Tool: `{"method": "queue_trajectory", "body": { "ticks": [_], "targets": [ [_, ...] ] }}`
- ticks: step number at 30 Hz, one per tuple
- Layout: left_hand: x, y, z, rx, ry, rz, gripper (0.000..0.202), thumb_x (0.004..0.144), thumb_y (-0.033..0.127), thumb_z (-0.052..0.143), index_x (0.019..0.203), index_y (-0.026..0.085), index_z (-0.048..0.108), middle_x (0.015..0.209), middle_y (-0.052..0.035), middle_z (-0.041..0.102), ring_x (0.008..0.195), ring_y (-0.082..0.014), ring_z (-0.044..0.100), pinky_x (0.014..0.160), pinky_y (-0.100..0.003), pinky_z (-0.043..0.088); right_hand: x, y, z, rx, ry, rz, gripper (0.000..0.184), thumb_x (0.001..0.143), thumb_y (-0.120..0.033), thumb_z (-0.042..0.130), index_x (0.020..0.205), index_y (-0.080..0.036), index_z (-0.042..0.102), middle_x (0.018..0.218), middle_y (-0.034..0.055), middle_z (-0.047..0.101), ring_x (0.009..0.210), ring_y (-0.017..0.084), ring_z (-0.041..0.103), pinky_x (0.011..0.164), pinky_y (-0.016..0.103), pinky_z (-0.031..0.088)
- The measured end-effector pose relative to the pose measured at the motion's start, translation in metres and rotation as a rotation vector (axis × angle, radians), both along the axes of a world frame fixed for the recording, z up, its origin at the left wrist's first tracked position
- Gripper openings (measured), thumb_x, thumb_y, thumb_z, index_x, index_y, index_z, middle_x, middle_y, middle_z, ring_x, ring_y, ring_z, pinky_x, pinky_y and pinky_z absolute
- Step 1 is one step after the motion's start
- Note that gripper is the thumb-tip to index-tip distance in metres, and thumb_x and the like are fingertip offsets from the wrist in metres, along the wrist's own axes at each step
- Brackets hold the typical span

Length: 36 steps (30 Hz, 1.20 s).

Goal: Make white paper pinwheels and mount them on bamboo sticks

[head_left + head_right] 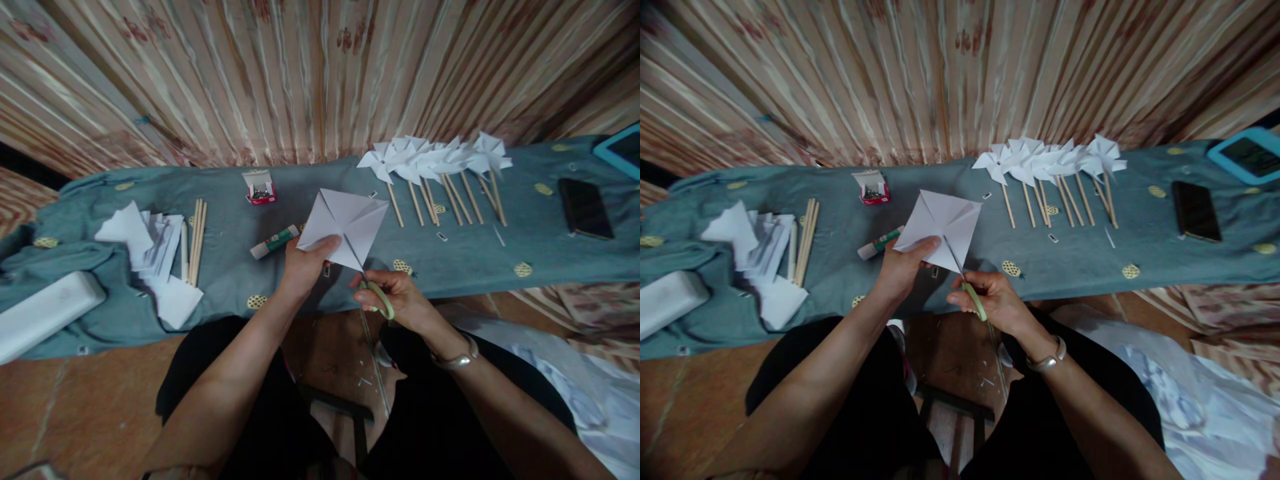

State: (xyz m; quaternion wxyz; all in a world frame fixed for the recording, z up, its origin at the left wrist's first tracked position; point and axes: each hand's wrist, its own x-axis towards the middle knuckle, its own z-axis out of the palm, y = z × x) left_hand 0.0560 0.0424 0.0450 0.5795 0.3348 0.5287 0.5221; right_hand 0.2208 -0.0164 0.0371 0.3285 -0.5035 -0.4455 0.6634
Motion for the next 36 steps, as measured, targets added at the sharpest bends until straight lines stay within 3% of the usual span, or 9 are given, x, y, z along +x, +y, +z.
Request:
{"method": "queue_trajectory", "body": {
  "ticks": [29, 36],
  "targets": [
    [0.0004, 0.0004, -0.0001, 0.011, -0.023, 0.01, 0.019, 0.059, 0.023, 0.079, 0.06, 0.017, 0.062, 0.057, 0.0006, 0.06, 0.047, -0.0097, 0.047, 0.044, -0.024, 0.036, -0.0017, 0.0015, 0.0034, 0.02, -0.035, -0.011, 0.04, 0.051, -0.049, 0.088, 0.071, -0.019, 0.068, 0.053, -0.0055, 0.055, 0.047, 0.008, 0.048, 0.045, 0.021, 0.043],
    [-0.0001, 0.0004, -0.0012, 0.029, -0.004, 0.008, 0.017, 0.058, 0.024, 0.08, 0.059, 0.019, 0.064, 0.06, -0.0008, 0.064, 0.053, -0.0132, 0.053, 0.047, -0.025, 0.039, 0.0, -0.0009, 0.0012, 0.042, -0.067, 0.038, 0.039, 0.057, -0.047, 0.086, 0.078, -0.019, 0.069, 0.053, -0.0055, 0.056, 0.049, 0.009, 0.05, 0.046, 0.021, 0.039]
  ]
}}
